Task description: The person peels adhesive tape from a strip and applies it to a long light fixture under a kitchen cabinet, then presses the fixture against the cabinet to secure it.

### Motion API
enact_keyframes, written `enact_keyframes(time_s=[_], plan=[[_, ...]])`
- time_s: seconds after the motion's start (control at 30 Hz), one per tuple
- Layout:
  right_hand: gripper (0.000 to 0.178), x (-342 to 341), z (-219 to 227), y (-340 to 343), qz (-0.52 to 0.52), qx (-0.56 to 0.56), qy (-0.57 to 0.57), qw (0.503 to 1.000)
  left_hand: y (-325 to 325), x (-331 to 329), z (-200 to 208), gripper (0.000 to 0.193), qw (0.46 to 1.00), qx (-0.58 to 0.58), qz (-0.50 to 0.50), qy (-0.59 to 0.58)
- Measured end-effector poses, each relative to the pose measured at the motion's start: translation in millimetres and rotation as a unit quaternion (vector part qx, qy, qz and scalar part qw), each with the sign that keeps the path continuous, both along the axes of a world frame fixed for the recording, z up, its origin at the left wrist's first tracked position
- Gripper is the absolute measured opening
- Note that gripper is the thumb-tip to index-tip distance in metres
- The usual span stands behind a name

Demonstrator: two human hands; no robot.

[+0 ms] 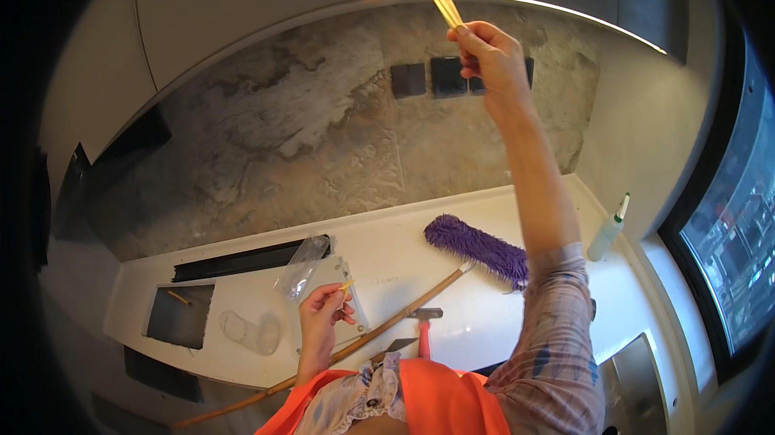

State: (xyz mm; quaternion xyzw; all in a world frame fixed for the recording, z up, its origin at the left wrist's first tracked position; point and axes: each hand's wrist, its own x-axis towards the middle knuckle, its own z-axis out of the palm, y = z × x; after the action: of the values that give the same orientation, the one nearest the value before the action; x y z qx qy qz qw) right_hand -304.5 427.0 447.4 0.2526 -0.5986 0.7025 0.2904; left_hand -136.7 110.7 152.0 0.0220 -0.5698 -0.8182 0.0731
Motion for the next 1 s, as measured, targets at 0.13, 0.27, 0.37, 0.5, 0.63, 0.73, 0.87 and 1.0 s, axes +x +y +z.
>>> enact_keyframes(time_s=[0.13, 0.27, 0.37, 0.5, 0.63, 0.73, 0.87, 1.0], plan=[[0.019, -2, 13, 25, -0.041, 0.074, 0.002, 0.996, -23, 7, 3, 0.019, 0.999, -0.015, 0.05, 0.014], [0.016, -11, -21, 145, -0.246, 0.134, 0.005, 0.96, -28, 4, -5, 0.018, 0.999, -0.009, 0.051, 0.007], [0.018, -3, -89, 138, -0.256, 0.109, -0.053, 0.959, -26, -8, -7, 0.019, 0.998, -0.012, 0.056, -0.038], [0.017, 13, -180, 29, -0.049, 0.134, -0.174, 0.974, 5, -45, 30, 0.022, 0.998, -0.039, -0.006, 0.05], [0.016, 42, -215, -33, 0.021, 0.134, -0.239, 0.962, 54, -73, 77, 0.028, 0.985, -0.072, -0.054, 0.151], [0.012, 54, -226, -53, 0.04, 0.191, -0.167, 0.967, 71, -84, 88, 0.03, 0.986, -0.023, -0.071, 0.146], [0.007, 71, -226, -81, 0.009, 0.284, -0.044, 0.958, 64, -99, 66, 0.026, 0.992, 0.037, -0.11, 0.052], [0.006, 71, -234, -96, 0.016, 0.344, -0.002, 0.939, 40, -97, 45, 0.019, 0.98, 0.076, -0.177, -0.043]])
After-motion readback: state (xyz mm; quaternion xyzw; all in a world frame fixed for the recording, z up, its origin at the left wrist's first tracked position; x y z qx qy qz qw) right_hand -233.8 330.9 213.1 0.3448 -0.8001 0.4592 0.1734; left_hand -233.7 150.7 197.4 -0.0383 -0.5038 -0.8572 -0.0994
